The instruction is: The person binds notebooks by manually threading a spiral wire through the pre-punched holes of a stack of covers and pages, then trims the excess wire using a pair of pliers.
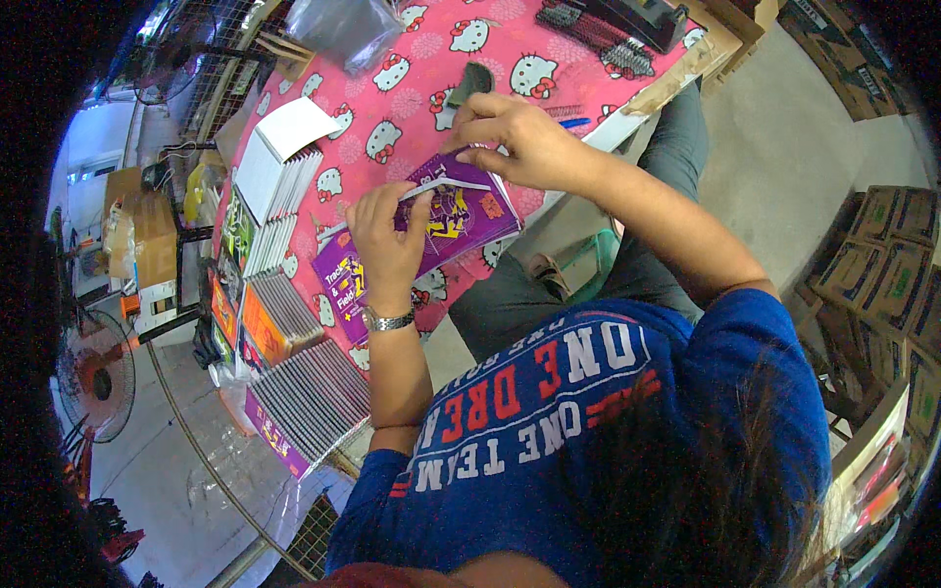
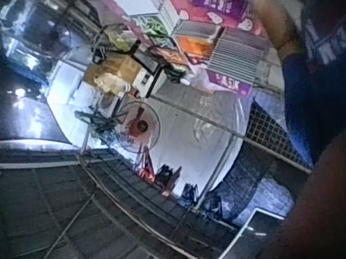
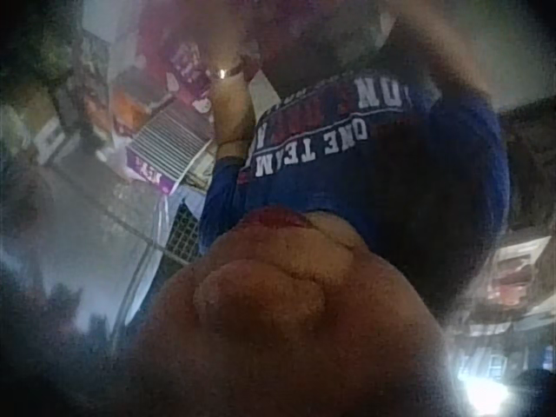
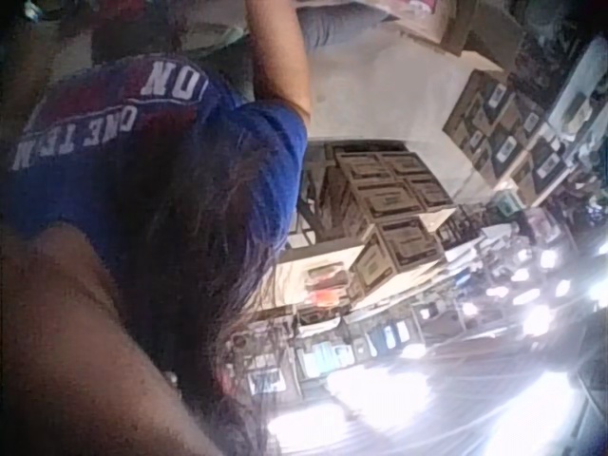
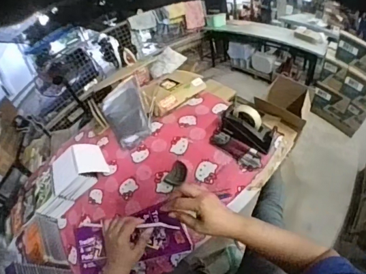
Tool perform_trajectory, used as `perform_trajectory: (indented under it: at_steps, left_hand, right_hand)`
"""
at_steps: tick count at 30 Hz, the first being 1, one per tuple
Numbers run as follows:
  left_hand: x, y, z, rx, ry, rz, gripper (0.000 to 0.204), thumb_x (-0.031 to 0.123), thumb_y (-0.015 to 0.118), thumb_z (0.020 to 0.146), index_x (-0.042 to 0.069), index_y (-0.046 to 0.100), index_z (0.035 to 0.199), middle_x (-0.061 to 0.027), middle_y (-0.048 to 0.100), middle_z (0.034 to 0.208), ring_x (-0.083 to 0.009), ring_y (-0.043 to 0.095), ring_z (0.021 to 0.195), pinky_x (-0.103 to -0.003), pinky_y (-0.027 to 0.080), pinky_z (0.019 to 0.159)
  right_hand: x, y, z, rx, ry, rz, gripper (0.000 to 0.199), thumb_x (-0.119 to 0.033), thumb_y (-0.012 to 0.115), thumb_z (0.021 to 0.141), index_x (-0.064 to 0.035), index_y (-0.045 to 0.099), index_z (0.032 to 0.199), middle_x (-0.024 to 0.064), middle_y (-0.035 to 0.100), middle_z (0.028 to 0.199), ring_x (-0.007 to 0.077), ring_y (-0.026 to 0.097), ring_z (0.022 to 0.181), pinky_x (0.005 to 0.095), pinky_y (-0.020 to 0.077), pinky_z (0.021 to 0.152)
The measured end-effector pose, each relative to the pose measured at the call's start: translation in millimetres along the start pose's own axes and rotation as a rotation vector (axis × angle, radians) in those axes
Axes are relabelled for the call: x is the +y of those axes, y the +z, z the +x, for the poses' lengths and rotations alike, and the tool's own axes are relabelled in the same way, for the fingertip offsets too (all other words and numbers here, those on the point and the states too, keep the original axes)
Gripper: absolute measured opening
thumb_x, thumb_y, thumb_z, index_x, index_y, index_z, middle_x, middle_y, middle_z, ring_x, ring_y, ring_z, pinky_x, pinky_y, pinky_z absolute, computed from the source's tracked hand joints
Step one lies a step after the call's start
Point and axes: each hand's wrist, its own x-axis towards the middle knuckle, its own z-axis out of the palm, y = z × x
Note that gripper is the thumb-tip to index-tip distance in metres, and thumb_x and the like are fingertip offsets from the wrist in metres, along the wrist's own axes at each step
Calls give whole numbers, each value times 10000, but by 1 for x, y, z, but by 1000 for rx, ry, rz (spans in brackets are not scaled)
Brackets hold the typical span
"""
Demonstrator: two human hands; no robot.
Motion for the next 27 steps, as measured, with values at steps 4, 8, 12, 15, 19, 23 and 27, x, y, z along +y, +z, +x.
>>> perform_trajectory:
  at_steps: [4, 8, 12, 15, 19, 23, 27]
  left_hand:
    - [-3, 5, -5, 35, -4, 17, 199, 242, 725, 813, 78, 654, 900, -76, 656, 869, -259, 596, 847, -370, 383, 792]
    - [-1, 4, -5, 8, -30, 30, 218, 283, 709, 825, 87, 631, 878, -30, 660, 872, -222, 591, 848, -391, 377, 827]
    - [-1, 3, -5, 12, -18, 26, 209, 272, 720, 817, 92, 627, 869, -26, 658, 860, -217, 591, 841, -388, 375, 829]
    - [-1, 4, -4, 32, -2, 19, 206, 264, 727, 810, 94, 624, 864, -24, 656, 855, -213, 591, 841, -385, 372, 828]
    - [-4, 6, -5, 39, -21, 25, 204, 255, 733, 804, 96, 625, 872, -22, 657, 848, -215, 592, 842, -383, 369, 833]
    - [-2, 6, -5, 18, -13, 45, 198, 251, 706, 825, 101, 624, 924, -32, 656, 894, -226, 586, 880, -401, 367, 858]
    - [11, 9, 1, 11, 111, 18, 220, 194, 668, 844, 91, 595, 1024, -77, 626, 975, -263, 574, 924, -413, 369, 843]
  right_hand:
    - [-5, 4, -5, 10, -90, -195, 242, -10, 672, 786, -71, 677, 1020, 85, 641, 1006, 259, 595, 984, 362, 481, 848]
    - [-13, 10, -8, -7, -20, -106, 265, 18, 672, 752, -68, 664, 1002, 79, 650, 1016, 266, 585, 992, 376, 464, 865]
    - [-12, 8, -8, -2, -26, 7, 254, 38, 672, 740, -46, 659, 980, 74, 662, 984, 263, 589, 975, 378, 461, 864]
    - [-12, 2, -5, -39, -82, -38, 239, 42, 666, 751, -34, 658, 977, 82, 665, 964, 270, 599, 957, 376, 474, 844]
    - [-15, 5, -3, -128, 47, 173, 196, 28, 643, 802, -11, 651, 994, 106, 663, 962, 288, 626, 888, 378, 501, 767]
    - [-13, 8, -11, -138, 118, 198, 171, 3, 632, 833, -6, 648, 1003, 124, 656, 935, 309, 634, 848, 382, 507, 718]
    - [-32, 9, -12, -163, 190, -154, 319, -61, 643, 843, -37, 578, 1154, 155, 630, 884, 341, 630, 850, 405, 510, 705]
